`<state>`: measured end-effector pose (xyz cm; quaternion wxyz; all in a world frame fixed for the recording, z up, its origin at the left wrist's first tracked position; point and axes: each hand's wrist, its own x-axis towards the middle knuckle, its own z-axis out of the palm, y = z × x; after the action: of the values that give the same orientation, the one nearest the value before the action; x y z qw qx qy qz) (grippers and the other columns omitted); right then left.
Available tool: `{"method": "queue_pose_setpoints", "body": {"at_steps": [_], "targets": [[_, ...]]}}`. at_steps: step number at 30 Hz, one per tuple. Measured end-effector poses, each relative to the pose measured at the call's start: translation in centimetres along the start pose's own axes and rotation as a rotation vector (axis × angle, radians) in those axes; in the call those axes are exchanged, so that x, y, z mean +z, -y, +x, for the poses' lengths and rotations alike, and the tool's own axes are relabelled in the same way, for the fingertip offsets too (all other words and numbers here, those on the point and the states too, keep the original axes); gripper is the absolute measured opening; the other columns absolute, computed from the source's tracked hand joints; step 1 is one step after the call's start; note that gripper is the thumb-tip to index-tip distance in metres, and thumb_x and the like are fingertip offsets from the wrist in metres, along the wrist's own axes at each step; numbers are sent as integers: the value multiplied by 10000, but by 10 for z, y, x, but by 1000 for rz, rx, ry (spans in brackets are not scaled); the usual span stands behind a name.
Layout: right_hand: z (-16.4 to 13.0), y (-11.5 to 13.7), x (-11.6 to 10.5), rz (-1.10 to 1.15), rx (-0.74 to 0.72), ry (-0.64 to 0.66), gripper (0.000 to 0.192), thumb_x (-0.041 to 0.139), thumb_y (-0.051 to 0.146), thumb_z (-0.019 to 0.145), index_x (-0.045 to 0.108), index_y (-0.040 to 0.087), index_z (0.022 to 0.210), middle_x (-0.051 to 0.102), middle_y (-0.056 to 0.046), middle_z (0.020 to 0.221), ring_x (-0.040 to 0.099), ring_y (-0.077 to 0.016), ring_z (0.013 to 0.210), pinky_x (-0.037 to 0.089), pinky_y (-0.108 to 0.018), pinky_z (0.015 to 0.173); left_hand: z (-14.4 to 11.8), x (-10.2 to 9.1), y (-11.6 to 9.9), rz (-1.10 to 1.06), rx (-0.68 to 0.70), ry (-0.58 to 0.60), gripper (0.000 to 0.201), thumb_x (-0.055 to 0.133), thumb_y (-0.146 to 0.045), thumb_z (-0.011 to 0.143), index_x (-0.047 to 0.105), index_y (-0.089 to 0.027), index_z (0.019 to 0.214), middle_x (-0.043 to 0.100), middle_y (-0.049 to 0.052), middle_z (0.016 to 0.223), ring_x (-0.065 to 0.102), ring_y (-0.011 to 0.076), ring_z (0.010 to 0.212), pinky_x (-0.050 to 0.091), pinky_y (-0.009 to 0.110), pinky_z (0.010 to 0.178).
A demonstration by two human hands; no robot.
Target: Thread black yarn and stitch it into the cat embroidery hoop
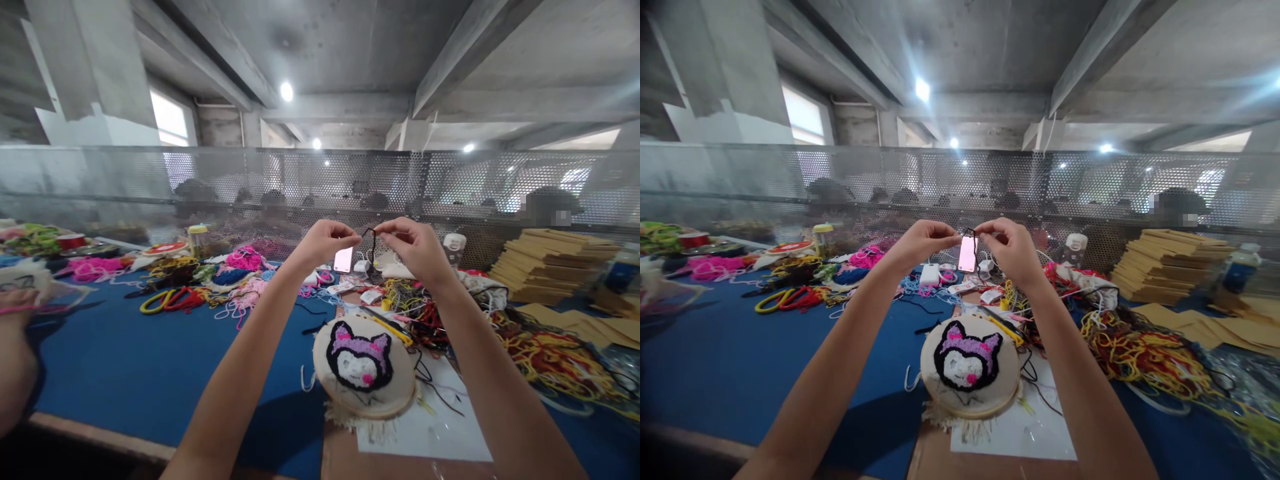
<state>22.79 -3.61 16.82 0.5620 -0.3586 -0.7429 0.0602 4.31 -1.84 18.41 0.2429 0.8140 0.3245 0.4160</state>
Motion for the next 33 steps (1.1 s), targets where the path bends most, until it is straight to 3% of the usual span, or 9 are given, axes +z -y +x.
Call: {"method": "queue_pose_setpoints", "body": {"at_steps": [4,8,10,13,17,22,27,30,33], "targets": [[-2,8,-4,138,34,187,115,565,189,743,666,184,799,631,-21,790,546,-122,677,408,-266,607,2,-2,6,-130,-12,58,244,575,-364,770,578,-158,640,280,-55,502,217,66,457,170,247,466],[-3,7,-4,50,5,358,121,566,169,735,679,196,769,635,-22,787,561,-143,732,409,-271,637,2,-6,8,-147,30,100,248,574,-375,767,572,-163,638,318,-42,533,247,71,478,184,249,474],[-3,5,-3,-82,-10,321,133,555,165,738,683,193,758,634,-30,778,545,-143,685,393,-276,595,0,-8,5,-105,34,77,232,590,-363,753,582,-158,643,344,-36,547,255,72,489,187,250,478],[-3,3,0,-227,-32,140,138,545,166,746,681,182,756,621,-35,763,498,-127,607,370,-281,558,-3,-9,-1,-42,26,36,220,604,-351,742,600,-152,649,359,-34,551,249,73,494,189,252,485],[-3,7,2,-116,-56,-35,135,538,184,764,669,170,797,604,-31,767,468,-112,581,368,-273,543,-3,-8,-2,-65,29,36,236,604,-364,740,589,-154,636,362,-31,554,267,76,503,196,256,496],[-4,12,-1,70,-17,104,124,552,207,762,664,189,813,602,-18,772,479,-107,596,369,-268,540,1,-8,8,-199,8,112,274,583,-389,758,539,-170,599,293,-42,526,238,76,479,172,260,489],[-3,8,-2,-25,-49,292,137,551,172,746,681,200,779,621,-29,803,527,-131,680,387,-275,585,3,-10,11,-214,21,120,267,581,-362,767,541,-168,588,306,-33,539,247,75,484,173,262,486],[-3,5,0,-149,-57,239,136,551,165,739,683,196,750,627,-32,781,519,-131,647,379,-276,569,0,-10,5,-150,28,98,224,603,-336,747,576,-158,613,343,-33,543,264,74,495,191,256,489],[-3,5,2,-218,-83,99,138,542,166,749,679,183,761,611,-30,752,481,-117,585,363,-275,542,-2,-10,-1,-97,22,65,197,614,-323,733,607,-146,646,377,-34,548,272,70,499,206,250,495]]}}
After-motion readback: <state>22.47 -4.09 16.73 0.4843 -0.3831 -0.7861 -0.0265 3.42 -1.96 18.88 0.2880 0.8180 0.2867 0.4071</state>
